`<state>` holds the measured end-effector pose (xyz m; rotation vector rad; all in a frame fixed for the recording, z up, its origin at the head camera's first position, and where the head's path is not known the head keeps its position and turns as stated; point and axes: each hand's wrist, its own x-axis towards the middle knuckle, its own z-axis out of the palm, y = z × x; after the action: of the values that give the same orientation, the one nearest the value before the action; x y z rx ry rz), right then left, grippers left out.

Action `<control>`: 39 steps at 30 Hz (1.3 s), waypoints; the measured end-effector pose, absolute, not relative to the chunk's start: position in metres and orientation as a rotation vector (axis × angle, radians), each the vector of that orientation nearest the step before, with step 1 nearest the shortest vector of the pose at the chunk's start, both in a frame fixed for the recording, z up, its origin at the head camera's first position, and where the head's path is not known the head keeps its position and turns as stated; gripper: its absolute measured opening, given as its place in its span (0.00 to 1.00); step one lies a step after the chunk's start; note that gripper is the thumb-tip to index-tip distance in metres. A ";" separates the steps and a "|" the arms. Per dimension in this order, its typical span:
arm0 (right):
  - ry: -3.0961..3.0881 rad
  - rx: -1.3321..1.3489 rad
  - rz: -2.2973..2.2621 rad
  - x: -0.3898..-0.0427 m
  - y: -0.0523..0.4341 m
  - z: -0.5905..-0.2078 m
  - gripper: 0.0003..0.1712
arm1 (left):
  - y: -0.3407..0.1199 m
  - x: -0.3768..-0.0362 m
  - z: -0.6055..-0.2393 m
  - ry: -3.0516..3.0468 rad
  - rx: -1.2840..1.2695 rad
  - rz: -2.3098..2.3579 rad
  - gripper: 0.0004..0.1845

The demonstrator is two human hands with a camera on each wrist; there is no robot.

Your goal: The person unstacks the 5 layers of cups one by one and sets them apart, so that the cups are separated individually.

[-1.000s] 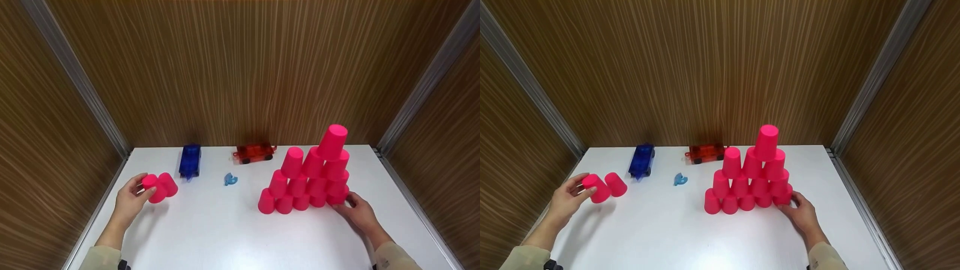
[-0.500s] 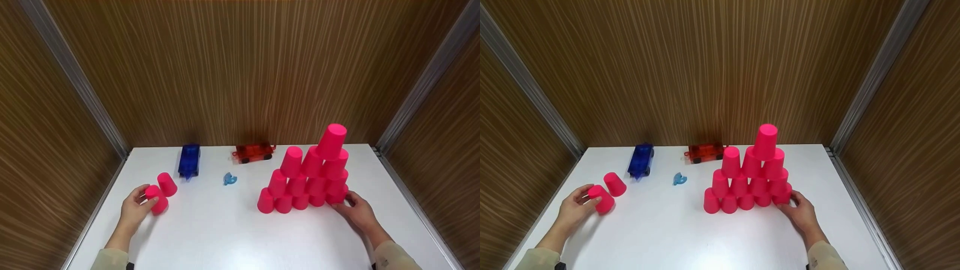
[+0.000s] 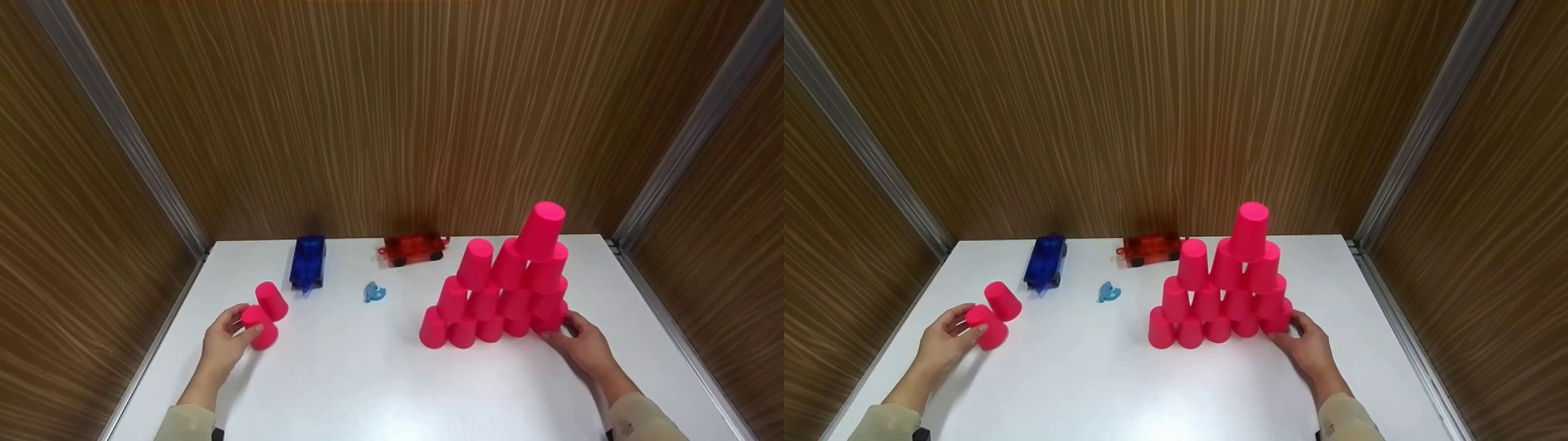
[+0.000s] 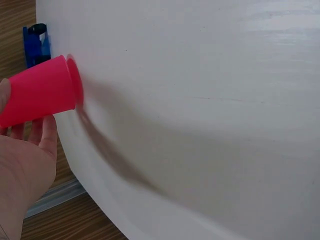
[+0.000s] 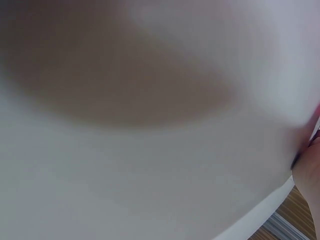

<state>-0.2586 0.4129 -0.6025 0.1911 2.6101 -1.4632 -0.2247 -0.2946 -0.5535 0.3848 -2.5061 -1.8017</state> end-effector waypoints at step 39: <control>2.614 0.219 -1.478 -0.257 0.412 -0.604 0.55 | -0.291 -0.229 -0.558 -2.497 0.376 -1.852 0.41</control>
<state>-0.2572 0.4122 -0.6043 0.2194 2.6135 -1.4777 -0.2288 -0.2908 -0.5581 0.3760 -2.4966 -1.8518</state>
